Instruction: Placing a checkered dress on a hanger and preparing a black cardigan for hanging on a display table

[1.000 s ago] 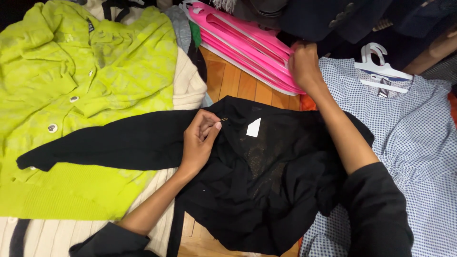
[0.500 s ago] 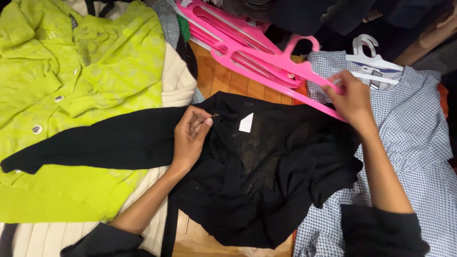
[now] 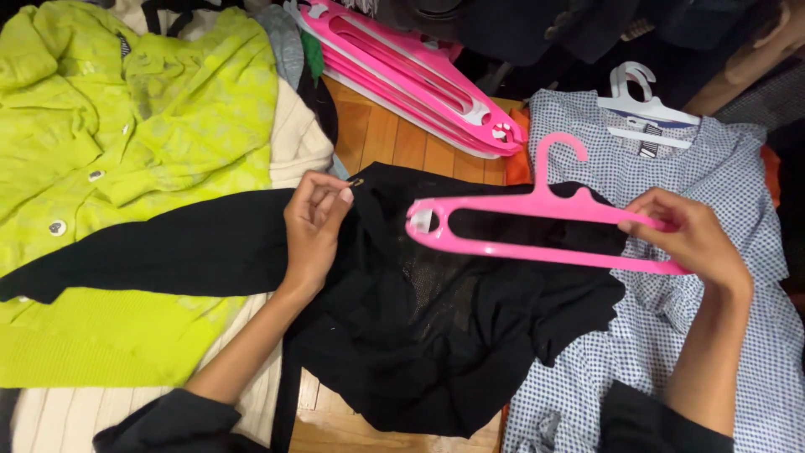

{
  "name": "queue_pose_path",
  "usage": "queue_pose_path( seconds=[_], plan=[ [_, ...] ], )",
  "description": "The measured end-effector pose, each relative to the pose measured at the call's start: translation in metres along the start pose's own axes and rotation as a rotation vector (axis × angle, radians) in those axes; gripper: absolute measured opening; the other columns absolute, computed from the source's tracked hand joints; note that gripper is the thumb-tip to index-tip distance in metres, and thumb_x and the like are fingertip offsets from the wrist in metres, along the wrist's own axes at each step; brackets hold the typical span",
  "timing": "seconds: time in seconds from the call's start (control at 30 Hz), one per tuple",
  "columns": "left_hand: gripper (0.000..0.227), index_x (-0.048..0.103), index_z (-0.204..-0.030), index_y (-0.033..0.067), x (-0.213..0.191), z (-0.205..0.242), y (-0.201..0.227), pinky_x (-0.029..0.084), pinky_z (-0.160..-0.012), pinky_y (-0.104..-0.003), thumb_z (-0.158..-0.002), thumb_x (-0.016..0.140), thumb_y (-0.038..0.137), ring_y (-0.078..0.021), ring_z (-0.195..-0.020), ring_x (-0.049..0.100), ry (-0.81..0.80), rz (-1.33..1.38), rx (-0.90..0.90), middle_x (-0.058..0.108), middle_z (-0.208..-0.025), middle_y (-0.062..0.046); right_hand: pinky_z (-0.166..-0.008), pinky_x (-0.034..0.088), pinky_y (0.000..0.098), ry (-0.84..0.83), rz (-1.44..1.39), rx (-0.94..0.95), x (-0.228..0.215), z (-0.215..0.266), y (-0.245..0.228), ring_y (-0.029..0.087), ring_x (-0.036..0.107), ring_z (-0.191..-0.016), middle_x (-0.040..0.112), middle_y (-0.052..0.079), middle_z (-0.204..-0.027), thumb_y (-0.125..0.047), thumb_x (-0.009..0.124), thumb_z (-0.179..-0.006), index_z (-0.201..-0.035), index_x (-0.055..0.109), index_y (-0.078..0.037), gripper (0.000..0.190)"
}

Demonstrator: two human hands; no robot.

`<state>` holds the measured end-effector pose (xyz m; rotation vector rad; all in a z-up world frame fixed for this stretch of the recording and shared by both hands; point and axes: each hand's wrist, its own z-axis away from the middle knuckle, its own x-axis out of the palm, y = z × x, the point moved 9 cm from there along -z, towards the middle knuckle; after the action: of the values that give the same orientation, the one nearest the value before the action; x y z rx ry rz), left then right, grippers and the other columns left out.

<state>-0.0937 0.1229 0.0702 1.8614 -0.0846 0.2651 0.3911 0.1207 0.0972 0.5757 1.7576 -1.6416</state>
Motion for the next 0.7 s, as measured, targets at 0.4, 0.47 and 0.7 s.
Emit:
queue_pose_path(
  seconds=[0.4,0.47,0.7],
  plan=[
    [0.007,0.057,-0.101,0.007,0.037,0.009,0.05,0.055,-0.081,-0.021,-0.101,0.064,0.007,-0.01,-0.095,0.067,-0.127,-0.013,0.016,0.067,-0.099,-0.007,-0.055,0.036,0.0194,0.067,0.069,-0.061,0.048,-0.016,-0.034,0.006,0.045,-0.06,0.069,-0.005,-0.085,-0.016,0.079,-0.09,-0.099,0.07,-0.013,0.013],
    [0.006,0.06,-0.103,0.0032,0.038,0.011,0.041,0.057,-0.079,-0.024,-0.099,0.065,0.003,-0.0134,-0.094,0.07,-0.128,-0.022,0.0,0.068,-0.099,-0.01,-0.065,0.044,0.0276,0.111,0.117,-0.036,0.053,-0.016,-0.04,0.016,0.058,-0.068,0.073,0.0,-0.083,-0.018,0.083,-0.086,-0.101,0.073,-0.015,0.018],
    [0.008,0.064,-0.104,-0.0022,0.037,0.018,0.047,0.062,-0.071,-0.029,-0.097,0.066,-0.002,-0.0191,-0.086,0.073,-0.154,-0.102,0.028,0.069,-0.096,-0.015,-0.073,0.051,0.0364,0.241,0.139,-0.05,0.06,-0.014,-0.057,0.027,0.068,-0.071,0.074,0.007,-0.08,-0.014,0.086,-0.082,-0.101,0.075,-0.013,0.022]
  ],
)
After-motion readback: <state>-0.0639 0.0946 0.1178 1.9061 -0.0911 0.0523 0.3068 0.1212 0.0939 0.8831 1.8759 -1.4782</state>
